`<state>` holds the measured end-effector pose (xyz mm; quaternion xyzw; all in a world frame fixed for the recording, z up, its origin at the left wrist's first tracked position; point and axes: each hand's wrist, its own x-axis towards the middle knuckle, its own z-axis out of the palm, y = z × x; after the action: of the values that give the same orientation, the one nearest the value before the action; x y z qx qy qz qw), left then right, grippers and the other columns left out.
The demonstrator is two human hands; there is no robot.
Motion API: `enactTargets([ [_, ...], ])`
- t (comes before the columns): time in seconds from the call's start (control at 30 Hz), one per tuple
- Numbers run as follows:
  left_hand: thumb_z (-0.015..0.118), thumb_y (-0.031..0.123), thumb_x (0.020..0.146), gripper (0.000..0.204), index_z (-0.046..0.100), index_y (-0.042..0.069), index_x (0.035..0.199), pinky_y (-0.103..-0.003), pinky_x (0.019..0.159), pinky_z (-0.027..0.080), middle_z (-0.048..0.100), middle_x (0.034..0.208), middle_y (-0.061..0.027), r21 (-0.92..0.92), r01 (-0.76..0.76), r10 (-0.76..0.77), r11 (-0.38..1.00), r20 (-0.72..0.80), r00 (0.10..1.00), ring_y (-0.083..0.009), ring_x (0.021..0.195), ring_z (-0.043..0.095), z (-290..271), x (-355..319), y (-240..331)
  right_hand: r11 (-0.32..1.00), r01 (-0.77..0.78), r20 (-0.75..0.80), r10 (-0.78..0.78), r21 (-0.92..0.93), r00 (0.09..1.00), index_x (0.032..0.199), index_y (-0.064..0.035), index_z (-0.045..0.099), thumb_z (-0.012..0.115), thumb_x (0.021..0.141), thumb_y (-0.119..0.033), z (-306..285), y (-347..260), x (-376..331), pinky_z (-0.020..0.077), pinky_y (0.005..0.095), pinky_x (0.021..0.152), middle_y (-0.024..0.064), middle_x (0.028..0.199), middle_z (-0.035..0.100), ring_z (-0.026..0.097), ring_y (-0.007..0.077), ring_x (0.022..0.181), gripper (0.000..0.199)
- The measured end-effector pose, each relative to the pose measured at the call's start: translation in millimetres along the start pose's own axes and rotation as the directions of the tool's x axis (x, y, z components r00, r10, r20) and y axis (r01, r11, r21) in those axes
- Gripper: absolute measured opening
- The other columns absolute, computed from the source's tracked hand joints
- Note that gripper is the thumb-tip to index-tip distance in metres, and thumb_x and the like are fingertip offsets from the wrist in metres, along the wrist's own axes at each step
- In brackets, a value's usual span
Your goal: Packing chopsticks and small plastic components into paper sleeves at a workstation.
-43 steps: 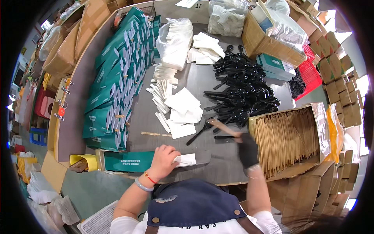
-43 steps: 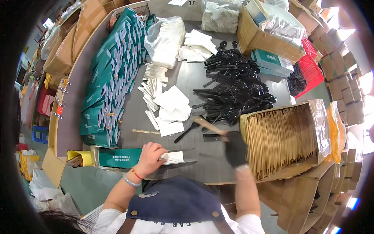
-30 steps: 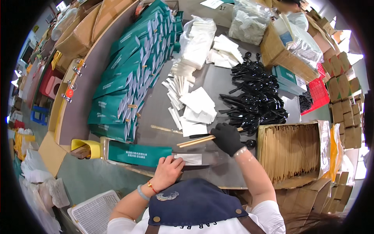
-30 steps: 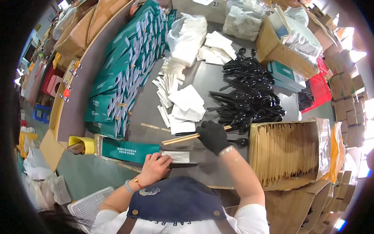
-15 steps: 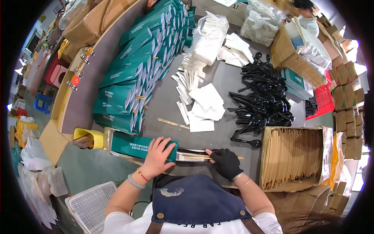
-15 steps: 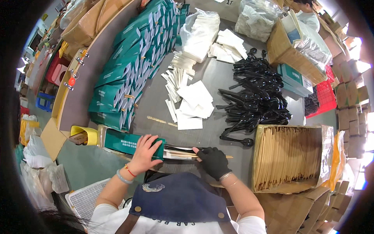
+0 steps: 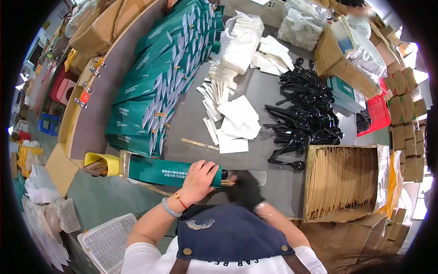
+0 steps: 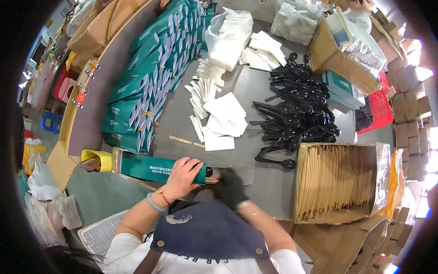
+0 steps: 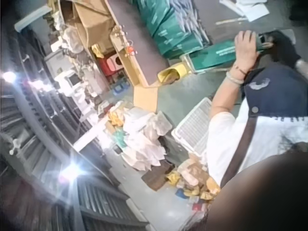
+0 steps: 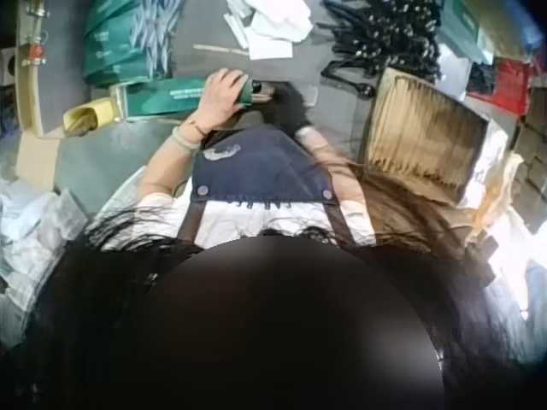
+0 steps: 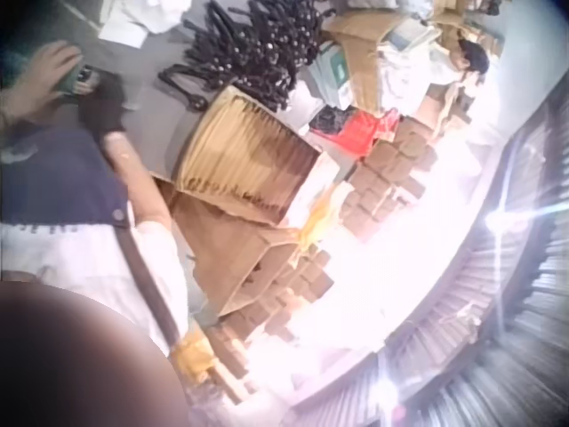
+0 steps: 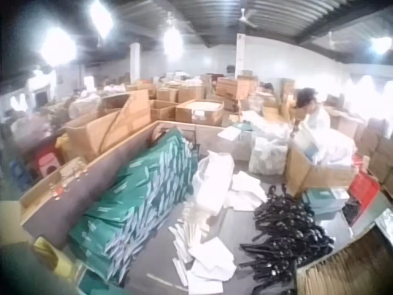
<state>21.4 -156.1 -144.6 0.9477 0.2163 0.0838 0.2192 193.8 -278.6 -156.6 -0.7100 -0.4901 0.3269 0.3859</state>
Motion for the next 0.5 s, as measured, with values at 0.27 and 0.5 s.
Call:
enactTargets([
  [0.27,0.075,0.019,0.064,0.043,0.065,0.022,0.105,-0.042,0.078,0.044,0.054,0.105,-0.0102,0.198,-0.2,0.129,0.96,0.324,0.937,-0.0316,0.096,0.051,-25,23,12,0.836,0.249,0.104,-0.228,-0.489,0.968,0.111,-0.0109,0.06,0.084,0.061,-0.034,-18,-6,5,0.041,0.0455,0.087,0.0081,0.105,0.061,0.057,0.0285,0.101,0.06],
  [0.5,0.063,0.003,0.067,0.023,0.064,0.01,0.089,-0.047,0.084,0.044,0.057,0.105,-0.0135,0.132,-0.17,0.163,0.977,0.064,0.985,-0.0373,0.1,0.052,-180,58,-45,0.876,-0.008,-0.178,-0.089,-0.482,0.98,0.11,-0.0118,0.059,0.086,0.058,-0.028,-78,-22,7,0.0421,0.0429,0.086,0.0095,0.102,0.059,0.057,0.0314,0.096,0.06],
])
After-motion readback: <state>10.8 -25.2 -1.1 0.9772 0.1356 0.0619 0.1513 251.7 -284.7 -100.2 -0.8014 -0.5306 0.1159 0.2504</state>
